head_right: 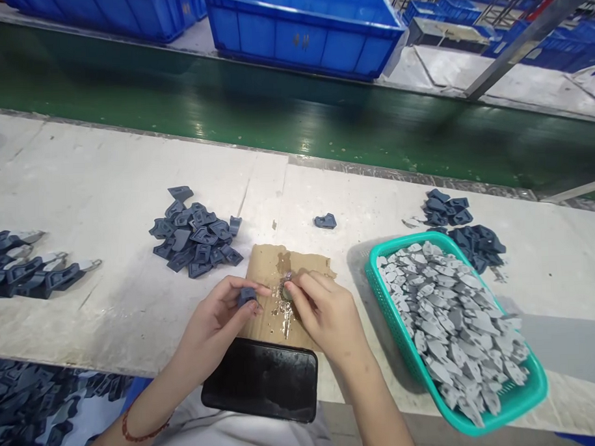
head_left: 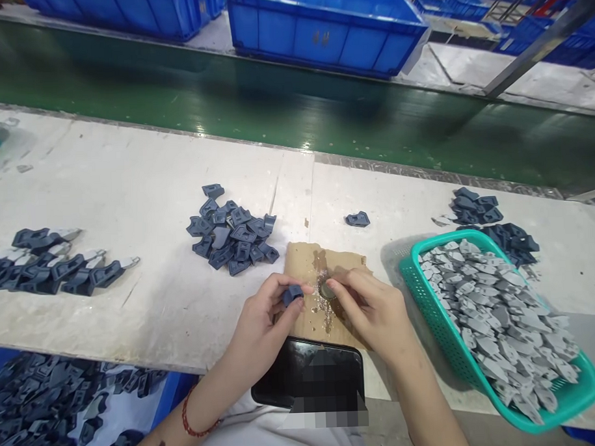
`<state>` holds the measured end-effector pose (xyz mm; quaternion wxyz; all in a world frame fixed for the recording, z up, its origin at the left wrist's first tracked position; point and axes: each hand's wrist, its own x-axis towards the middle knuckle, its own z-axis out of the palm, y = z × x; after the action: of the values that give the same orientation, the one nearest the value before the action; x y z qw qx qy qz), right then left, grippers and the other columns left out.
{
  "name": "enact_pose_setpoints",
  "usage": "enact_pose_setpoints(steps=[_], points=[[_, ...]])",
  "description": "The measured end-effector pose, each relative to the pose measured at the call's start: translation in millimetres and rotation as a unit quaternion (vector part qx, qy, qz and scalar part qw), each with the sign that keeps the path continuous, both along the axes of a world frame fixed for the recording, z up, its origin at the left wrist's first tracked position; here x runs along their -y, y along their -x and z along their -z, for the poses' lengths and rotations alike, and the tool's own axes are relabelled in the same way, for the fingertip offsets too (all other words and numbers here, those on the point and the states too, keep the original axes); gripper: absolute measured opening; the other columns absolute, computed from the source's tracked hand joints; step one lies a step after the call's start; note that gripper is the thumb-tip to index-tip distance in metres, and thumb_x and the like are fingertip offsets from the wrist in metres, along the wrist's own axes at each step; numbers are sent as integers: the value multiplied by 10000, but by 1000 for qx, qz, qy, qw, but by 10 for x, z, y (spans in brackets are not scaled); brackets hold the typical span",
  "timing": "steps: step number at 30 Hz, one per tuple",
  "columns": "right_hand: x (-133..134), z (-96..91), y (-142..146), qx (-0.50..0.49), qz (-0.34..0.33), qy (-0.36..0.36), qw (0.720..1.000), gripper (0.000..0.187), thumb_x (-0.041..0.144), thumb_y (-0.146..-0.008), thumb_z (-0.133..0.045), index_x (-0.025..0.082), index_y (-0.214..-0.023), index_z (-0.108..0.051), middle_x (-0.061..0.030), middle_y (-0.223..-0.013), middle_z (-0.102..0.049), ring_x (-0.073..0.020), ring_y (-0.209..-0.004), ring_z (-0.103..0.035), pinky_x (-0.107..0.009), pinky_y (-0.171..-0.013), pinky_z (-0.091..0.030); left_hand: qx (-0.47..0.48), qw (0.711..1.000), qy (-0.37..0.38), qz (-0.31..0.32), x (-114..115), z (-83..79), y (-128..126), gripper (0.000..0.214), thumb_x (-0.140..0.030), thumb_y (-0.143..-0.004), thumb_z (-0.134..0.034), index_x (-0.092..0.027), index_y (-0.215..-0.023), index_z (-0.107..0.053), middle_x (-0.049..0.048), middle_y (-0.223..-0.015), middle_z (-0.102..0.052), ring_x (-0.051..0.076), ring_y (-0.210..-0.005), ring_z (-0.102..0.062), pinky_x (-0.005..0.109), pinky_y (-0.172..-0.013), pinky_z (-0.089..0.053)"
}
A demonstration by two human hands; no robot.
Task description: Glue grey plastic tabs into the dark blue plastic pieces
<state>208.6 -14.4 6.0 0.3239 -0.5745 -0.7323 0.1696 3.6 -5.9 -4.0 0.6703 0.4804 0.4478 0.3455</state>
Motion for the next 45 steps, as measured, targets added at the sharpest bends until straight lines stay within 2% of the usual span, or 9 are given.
enact_pose_setpoints(steps=[7, 11, 13, 17, 20, 22, 26, 31, 45], points=[[8, 17, -11, -4, 21, 6, 1000, 266, 220, -1012, -585, 191, -747, -592, 35, -642, -523, -109, -575, -510, -232, -566, -382, -29, 998, -40, 25, -18, -48, -3, 203, -332, -1020, -550, -196, -1131, -653, 62, -1103, -699, 166, -932, -660, 262, -835, -523], [31, 9, -1, -80, 66, 51, 993, 267, 278, -990, -624, 193, -737, -644, 25, -630, -598, -107, -554, -543, -226, -546, -407, -52, 995, -85, 29, -17, -73, 6, 220, -319, -1036, -508, -201, -1127, -669, 74, -1163, -661, 180, -1015, -644, 261, -854, -524], [40, 0, 12, -164, 108, 84, 977, 261, 323, -969, -659, 195, -743, -678, 21, -604, -632, -104, -518, -555, -215, -513, -421, -55, 994, -87, 31, -11, -71, 4, 206, -309, -1023, -530, -208, -1141, -666, 70, -1171, -653, 174, -992, -645, 257, -832, -526], [32, -26, 64, -350, 137, 145, 915, 288, 396, -904, -738, 191, -708, -690, 18, -532, -625, -94, -430, -530, -192, -426, -419, -60, 995, -63, 44, -3, -53, -9, 180, -272, -951, -654, -224, -1123, -677, 27, -1077, -661, 114, -728, -601, 226, -638, -482], [20, -44, 119, -434, 125, 170, 876, 300, 409, -873, -773, 187, -693, -685, 17, -517, -621, -82, -393, -504, -176, -381, -396, -78, 991, -93, 59, -4, -49, -8, 166, -297, -999, -604, -237, -1128, -688, 26, -1083, -668, 124, -759, -604, 228, -641, -473], [20, -52, 153, -453, 116, 173, 867, 300, 403, -876, -776, 184, -693, -686, 14, -516, -628, -76, -385, -504, -170, -380, -400, -97, 984, -130, 74, -5, -61, 0, 209, -314, -1038, -544, -252, -1195, -667, 37, -1151, -659, 135, -812, -606, 233, -666, -478], [43, -45, 196, -446, 100, 166, 874, 312, 403, -903, -756, 179, -697, -683, 10, -519, -640, -73, -389, -519, -172, -403, -422, -127, 969, -175, 121, -2, -106, 13, 257, -302, -1077, -453, -242, -1274, -608, 55, -1183, -617, 147, -857, -604, 254, -735, -492], [76, -18, 213, -414, 83, 173, 890, 329, 416, -934, -721, 180, -709, -682, 1, -541, -651, -90, -410, -537, -197, -417, -431, -142, 960, -183, 159, -6, -152, -4, 254, -285, -1089, -410, -210, -1240, -601, 67, -1134, -591, 196, -1039, -611, 303, -886, -483], [102, -37, 222, -253, 55, 149, 954, 389, 401, -1001, -617, 198, -669, -603, 25, -538, -598, -98, -459, -535, -220, -483, -430, -129, 965, -167, 154, -13, -146, -3, 266, -316, -1087, -440, -200, -1251, -614, 73, -1154, -614, 203, -1089, -598, 300, -939, -472]])
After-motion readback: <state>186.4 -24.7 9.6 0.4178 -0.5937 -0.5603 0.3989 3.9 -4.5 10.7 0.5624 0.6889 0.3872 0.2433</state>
